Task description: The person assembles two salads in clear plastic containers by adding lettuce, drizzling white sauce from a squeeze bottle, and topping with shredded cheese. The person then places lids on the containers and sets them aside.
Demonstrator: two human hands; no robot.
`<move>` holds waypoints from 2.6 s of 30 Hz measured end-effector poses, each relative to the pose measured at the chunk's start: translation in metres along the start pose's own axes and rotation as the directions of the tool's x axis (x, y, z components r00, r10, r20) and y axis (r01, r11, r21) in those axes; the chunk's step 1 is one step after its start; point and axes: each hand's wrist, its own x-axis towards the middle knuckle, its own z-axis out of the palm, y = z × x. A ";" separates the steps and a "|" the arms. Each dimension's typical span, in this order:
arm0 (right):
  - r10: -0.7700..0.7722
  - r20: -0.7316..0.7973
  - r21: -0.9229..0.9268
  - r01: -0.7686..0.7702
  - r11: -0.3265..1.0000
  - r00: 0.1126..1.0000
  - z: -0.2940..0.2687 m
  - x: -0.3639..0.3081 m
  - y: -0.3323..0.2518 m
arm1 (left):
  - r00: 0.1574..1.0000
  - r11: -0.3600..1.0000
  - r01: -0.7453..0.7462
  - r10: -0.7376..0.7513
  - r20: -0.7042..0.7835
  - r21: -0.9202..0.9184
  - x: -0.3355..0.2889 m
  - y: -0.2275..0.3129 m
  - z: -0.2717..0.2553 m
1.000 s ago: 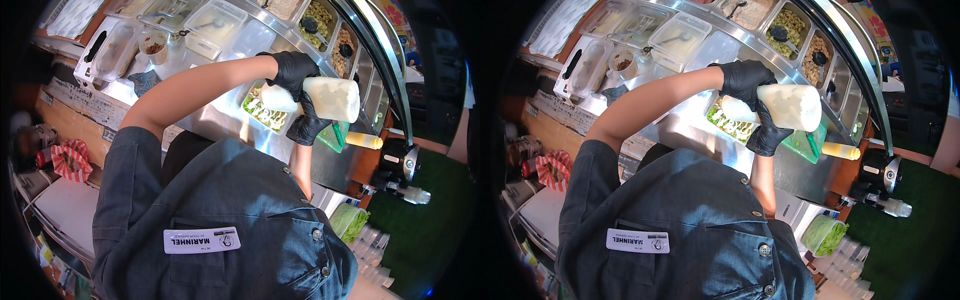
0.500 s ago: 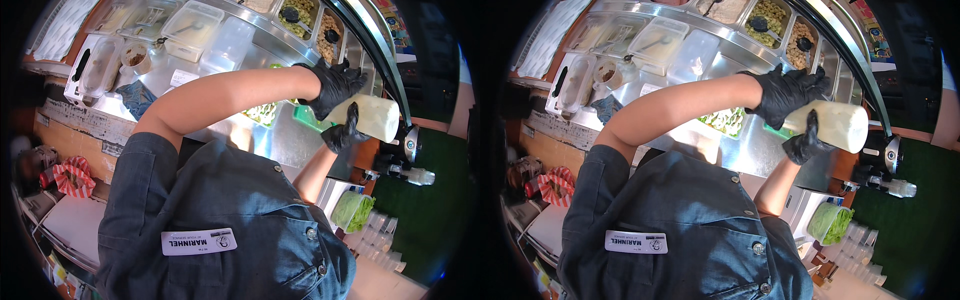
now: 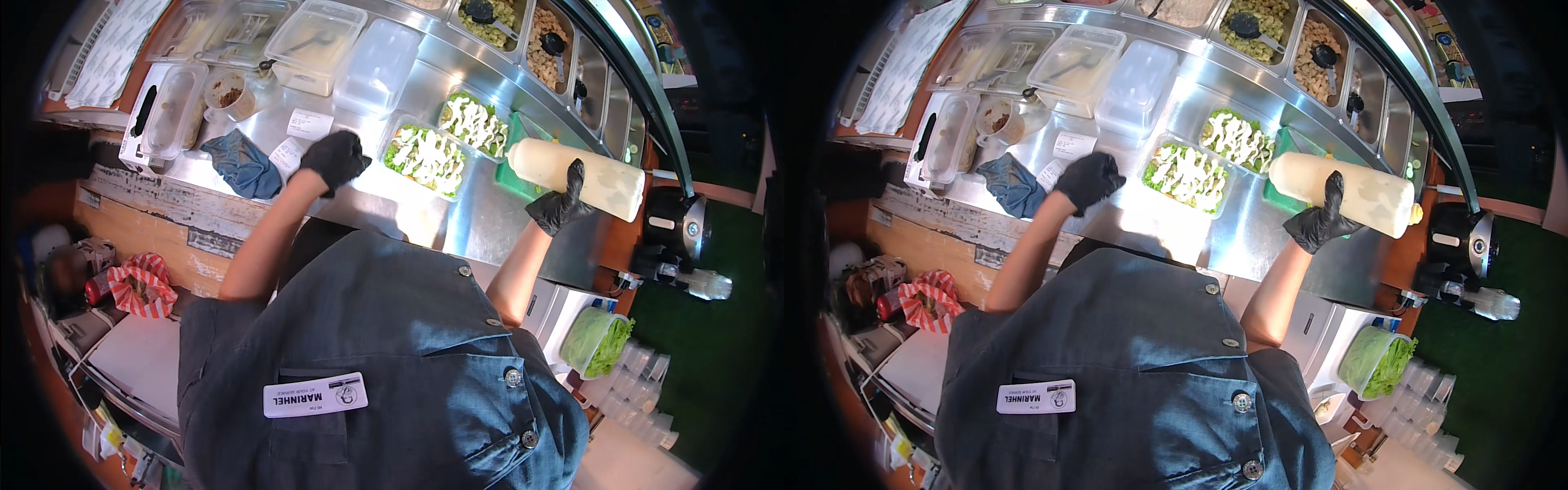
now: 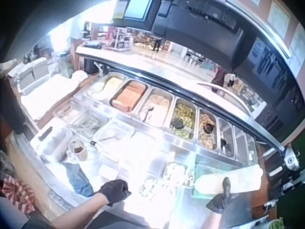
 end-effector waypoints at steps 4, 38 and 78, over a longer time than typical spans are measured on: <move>0.108 -0.010 0.074 -0.107 0.992 0.994 0.021 -0.012 -0.013 | 0.988 0.992 0.043 -0.059 -0.142 -0.115 -0.021 -0.001 0.052; -0.019 0.558 -0.787 0.522 -0.329 0.830 -0.206 0.118 0.005 | 0.522 0.650 0.420 -0.744 0.417 0.633 -0.355 -0.340 0.101; 0.490 0.490 -0.458 -0.266 0.848 0.721 0.015 -0.003 0.042 | 0.493 0.647 0.626 0.103 -0.864 0.435 -0.156 -0.109 -0.127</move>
